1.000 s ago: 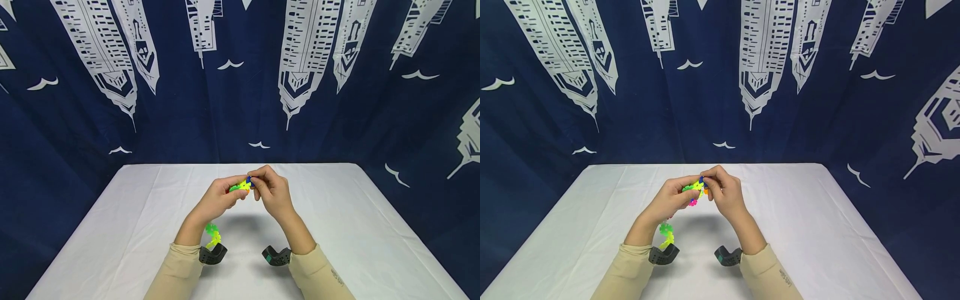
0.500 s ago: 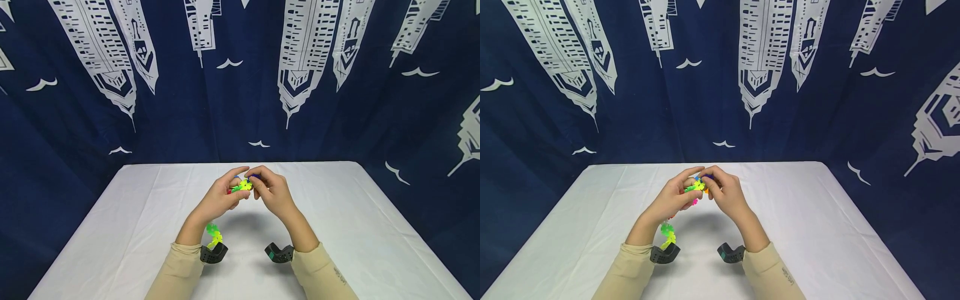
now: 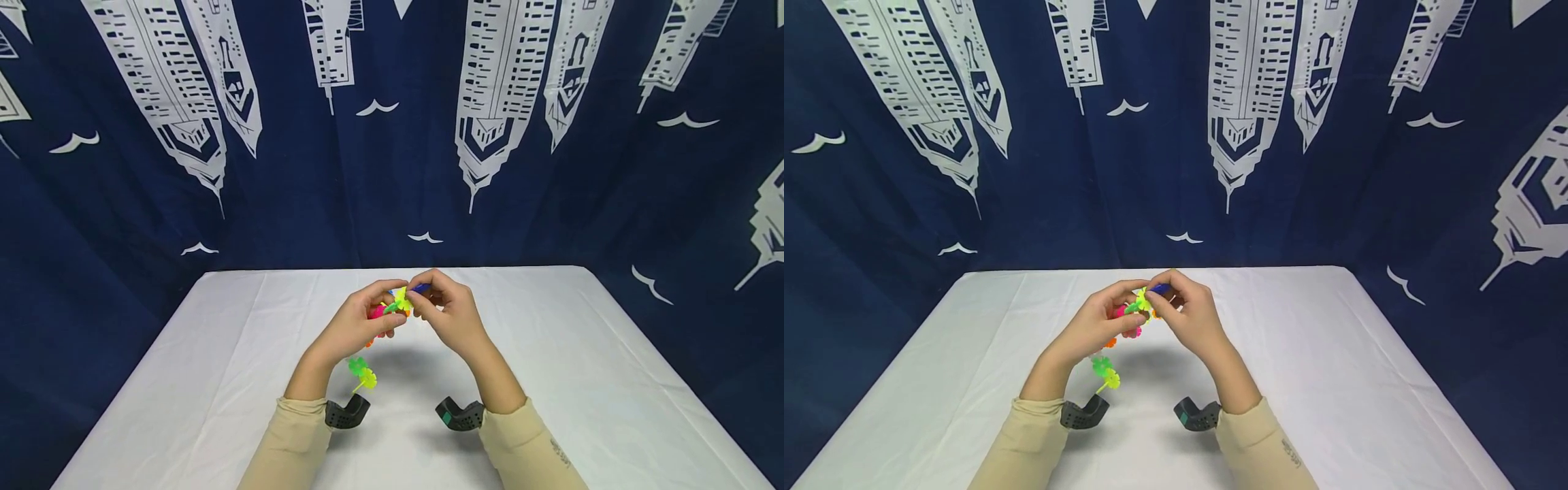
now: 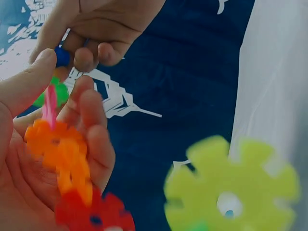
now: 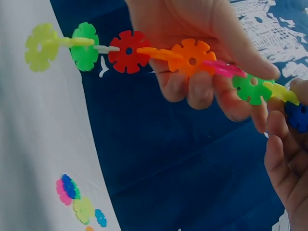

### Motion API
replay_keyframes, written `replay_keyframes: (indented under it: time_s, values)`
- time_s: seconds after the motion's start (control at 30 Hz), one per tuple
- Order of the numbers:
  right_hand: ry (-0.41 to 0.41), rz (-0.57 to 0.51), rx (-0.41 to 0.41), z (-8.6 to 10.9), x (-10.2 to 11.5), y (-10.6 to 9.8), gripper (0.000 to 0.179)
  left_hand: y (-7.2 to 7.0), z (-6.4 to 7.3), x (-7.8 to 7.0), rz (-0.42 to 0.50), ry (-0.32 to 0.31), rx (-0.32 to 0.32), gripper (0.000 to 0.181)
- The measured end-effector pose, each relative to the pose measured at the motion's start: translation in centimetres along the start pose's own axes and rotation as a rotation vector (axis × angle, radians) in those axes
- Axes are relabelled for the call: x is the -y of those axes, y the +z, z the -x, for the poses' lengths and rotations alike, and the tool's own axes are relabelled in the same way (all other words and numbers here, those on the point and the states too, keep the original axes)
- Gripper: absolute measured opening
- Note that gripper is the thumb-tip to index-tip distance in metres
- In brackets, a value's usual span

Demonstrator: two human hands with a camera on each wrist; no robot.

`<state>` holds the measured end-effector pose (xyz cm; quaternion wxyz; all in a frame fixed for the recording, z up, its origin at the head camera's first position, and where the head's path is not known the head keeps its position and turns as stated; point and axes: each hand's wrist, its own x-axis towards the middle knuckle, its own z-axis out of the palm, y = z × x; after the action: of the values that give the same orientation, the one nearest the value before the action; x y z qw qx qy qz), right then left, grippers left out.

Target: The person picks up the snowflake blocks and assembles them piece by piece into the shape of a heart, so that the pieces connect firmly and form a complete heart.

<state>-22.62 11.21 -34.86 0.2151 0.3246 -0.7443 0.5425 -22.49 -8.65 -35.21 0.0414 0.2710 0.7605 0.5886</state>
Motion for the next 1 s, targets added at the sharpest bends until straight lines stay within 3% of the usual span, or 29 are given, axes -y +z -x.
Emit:
replay_keyframes:
  time_s: [0.3, 0.47, 0.6, 0.8, 1.0]
  values:
    - [0.021, -0.084, -0.191, -1.2, 0.1, -1.9, 0.006, -0.7, -0.2, 0.4, -0.070, -0.028, -0.090, 0.051]
    - [0.029, -0.154, -0.301, -1.3, 0.1, -2.8, 0.011, -1.2, -0.1, 0.8, -0.099, -0.093, -0.137, 0.054]
    - [-0.007, -0.208, -0.357, -1.3, 0.0, -3.2, 0.014, -1.7, -0.2, 1.1, -0.029, -0.143, -0.112, 0.052]
    - [-0.010, -0.269, -0.428, -1.3, 0.1, -3.3, 0.015, -2.1, -0.1, 1.4, 0.093, -0.123, -0.048, 0.036]
    - [0.109, -0.185, -0.399, -1.0, -0.5, -4.0, 0.015, -2.1, -0.1, 1.5, 0.152, -0.077, -0.182, 0.031]
